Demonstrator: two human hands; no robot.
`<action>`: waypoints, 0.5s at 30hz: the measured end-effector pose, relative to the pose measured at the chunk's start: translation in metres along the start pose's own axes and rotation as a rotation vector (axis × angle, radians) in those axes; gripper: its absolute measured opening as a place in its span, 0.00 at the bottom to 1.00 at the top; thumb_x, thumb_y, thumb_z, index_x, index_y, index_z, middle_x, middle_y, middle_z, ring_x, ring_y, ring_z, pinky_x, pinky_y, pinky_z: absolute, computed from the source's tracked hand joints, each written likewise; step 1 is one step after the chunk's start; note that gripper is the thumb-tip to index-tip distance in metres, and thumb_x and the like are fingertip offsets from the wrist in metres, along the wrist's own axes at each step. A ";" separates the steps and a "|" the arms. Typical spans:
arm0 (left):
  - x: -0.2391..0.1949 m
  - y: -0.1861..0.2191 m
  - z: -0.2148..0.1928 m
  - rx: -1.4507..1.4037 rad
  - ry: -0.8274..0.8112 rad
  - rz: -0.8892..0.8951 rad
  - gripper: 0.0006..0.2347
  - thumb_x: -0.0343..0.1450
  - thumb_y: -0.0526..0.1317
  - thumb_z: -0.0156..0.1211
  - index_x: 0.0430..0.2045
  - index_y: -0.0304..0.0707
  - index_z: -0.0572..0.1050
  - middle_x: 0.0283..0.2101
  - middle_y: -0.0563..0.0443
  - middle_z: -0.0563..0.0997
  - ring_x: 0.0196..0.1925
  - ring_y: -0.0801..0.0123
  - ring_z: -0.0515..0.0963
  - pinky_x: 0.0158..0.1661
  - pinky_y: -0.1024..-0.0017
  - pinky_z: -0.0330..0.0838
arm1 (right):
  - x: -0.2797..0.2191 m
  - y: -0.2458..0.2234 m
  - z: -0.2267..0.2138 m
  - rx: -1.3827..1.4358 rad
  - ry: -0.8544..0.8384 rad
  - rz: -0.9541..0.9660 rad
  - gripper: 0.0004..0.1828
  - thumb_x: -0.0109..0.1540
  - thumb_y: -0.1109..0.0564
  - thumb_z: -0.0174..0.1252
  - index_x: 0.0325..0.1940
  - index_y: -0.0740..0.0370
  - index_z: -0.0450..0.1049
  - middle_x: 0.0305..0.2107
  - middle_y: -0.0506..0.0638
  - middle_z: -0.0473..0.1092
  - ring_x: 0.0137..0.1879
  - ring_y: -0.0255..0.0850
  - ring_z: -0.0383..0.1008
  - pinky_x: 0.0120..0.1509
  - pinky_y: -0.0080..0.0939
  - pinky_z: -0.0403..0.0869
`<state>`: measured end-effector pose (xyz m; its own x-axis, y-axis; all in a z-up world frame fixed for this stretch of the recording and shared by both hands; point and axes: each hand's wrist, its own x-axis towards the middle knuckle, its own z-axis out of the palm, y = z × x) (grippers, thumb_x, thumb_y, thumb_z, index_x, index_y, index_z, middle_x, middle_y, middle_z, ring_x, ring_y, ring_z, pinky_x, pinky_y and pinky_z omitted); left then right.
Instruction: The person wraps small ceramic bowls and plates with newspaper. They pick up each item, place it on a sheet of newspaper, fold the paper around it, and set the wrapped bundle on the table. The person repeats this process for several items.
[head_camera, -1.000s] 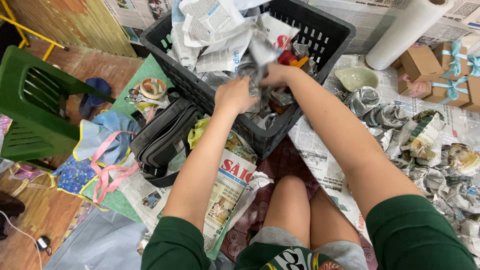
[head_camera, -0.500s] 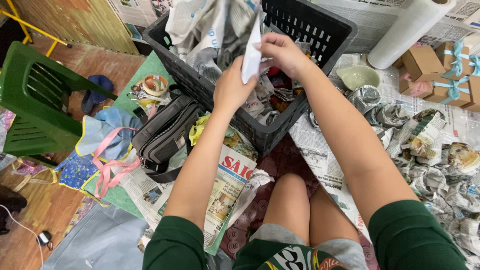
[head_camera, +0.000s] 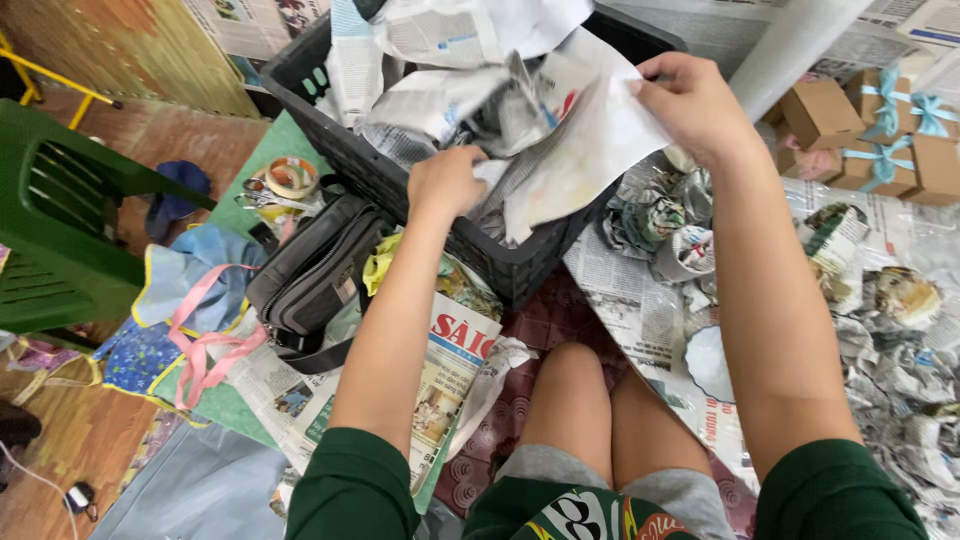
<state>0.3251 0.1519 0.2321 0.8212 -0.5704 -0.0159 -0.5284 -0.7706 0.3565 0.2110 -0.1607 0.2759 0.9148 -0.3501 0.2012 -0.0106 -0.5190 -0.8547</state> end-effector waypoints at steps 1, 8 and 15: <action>0.000 0.000 0.002 -0.007 0.031 0.001 0.17 0.65 0.44 0.64 0.49 0.53 0.80 0.48 0.46 0.83 0.52 0.53 0.81 0.50 0.57 0.74 | 0.000 0.004 -0.006 0.032 -0.017 -0.016 0.16 0.67 0.55 0.63 0.56 0.68 0.76 0.37 0.53 0.78 0.38 0.34 0.75 0.39 0.35 0.72; -0.015 0.007 0.000 -0.156 0.267 0.018 0.12 0.70 0.40 0.60 0.47 0.41 0.77 0.48 0.43 0.81 0.49 0.50 0.81 0.49 0.55 0.73 | 0.003 0.021 0.012 -0.351 0.154 -0.228 0.14 0.67 0.58 0.63 0.53 0.70 0.77 0.32 0.61 0.77 0.36 0.47 0.80 0.41 0.41 0.74; -0.016 0.013 -0.001 -0.175 0.358 -0.028 0.12 0.72 0.37 0.56 0.48 0.34 0.72 0.48 0.39 0.79 0.46 0.45 0.81 0.45 0.53 0.74 | 0.021 -0.015 0.064 -1.204 0.208 -0.542 0.11 0.58 0.59 0.63 0.45 0.62 0.79 0.46 0.58 0.76 0.56 0.56 0.77 0.51 0.55 0.77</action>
<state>0.3051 0.1518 0.2375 0.8745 -0.3905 0.2878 -0.4851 -0.7070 0.5147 0.2559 -0.1104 0.2621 0.8397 0.0620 0.5395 -0.1135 -0.9515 0.2861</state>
